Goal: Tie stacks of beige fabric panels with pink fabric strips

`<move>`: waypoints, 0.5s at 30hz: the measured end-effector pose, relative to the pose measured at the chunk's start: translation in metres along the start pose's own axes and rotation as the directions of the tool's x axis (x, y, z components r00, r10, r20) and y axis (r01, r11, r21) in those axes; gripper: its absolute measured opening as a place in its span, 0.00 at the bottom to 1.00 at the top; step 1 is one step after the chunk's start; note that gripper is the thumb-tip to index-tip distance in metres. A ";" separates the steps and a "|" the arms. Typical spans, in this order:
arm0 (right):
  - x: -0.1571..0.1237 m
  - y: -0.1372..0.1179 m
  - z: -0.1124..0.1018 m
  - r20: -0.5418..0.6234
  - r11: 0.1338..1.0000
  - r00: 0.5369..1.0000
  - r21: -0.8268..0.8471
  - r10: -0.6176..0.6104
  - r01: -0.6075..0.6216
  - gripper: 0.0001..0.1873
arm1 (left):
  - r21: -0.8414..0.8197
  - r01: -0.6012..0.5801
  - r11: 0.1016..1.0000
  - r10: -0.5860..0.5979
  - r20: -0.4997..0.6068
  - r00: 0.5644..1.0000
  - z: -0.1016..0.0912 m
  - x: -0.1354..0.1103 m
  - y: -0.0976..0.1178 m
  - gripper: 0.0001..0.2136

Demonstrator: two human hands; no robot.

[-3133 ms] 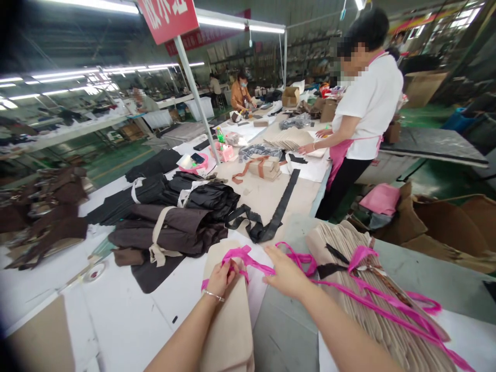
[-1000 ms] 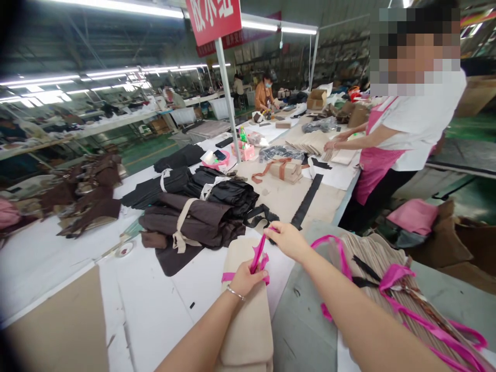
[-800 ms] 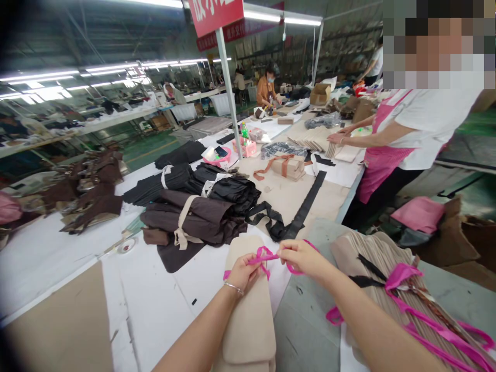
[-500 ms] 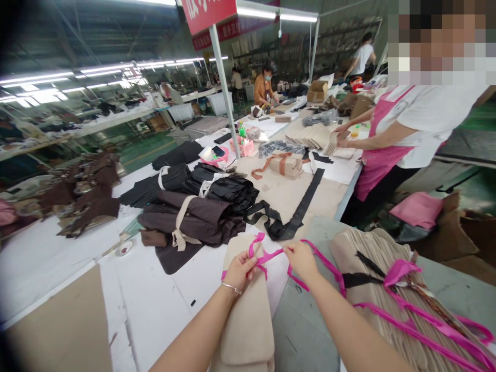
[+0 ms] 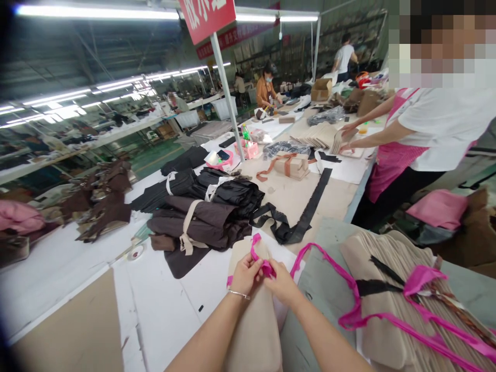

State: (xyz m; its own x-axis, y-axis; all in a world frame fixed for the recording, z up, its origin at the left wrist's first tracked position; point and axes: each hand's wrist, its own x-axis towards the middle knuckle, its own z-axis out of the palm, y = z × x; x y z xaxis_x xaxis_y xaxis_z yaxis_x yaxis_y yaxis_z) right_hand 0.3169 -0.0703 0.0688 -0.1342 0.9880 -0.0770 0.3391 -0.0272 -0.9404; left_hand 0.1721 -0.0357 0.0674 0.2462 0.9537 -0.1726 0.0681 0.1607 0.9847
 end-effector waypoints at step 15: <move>-0.009 0.040 0.033 -0.160 0.671 0.788 -0.639 -0.595 0.377 0.22 | 0.296 0.093 0.951 -0.018 -0.244 0.969 -0.031 -0.033 0.020 0.05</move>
State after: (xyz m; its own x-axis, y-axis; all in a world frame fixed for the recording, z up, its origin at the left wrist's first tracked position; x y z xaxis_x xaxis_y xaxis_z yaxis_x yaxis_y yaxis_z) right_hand 0.3009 -0.0855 0.0210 -0.1586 0.8189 0.5515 0.7718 0.4512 -0.4481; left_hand 0.1356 -0.0558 0.0936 0.0011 0.9838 -0.1791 0.3740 0.1657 0.9125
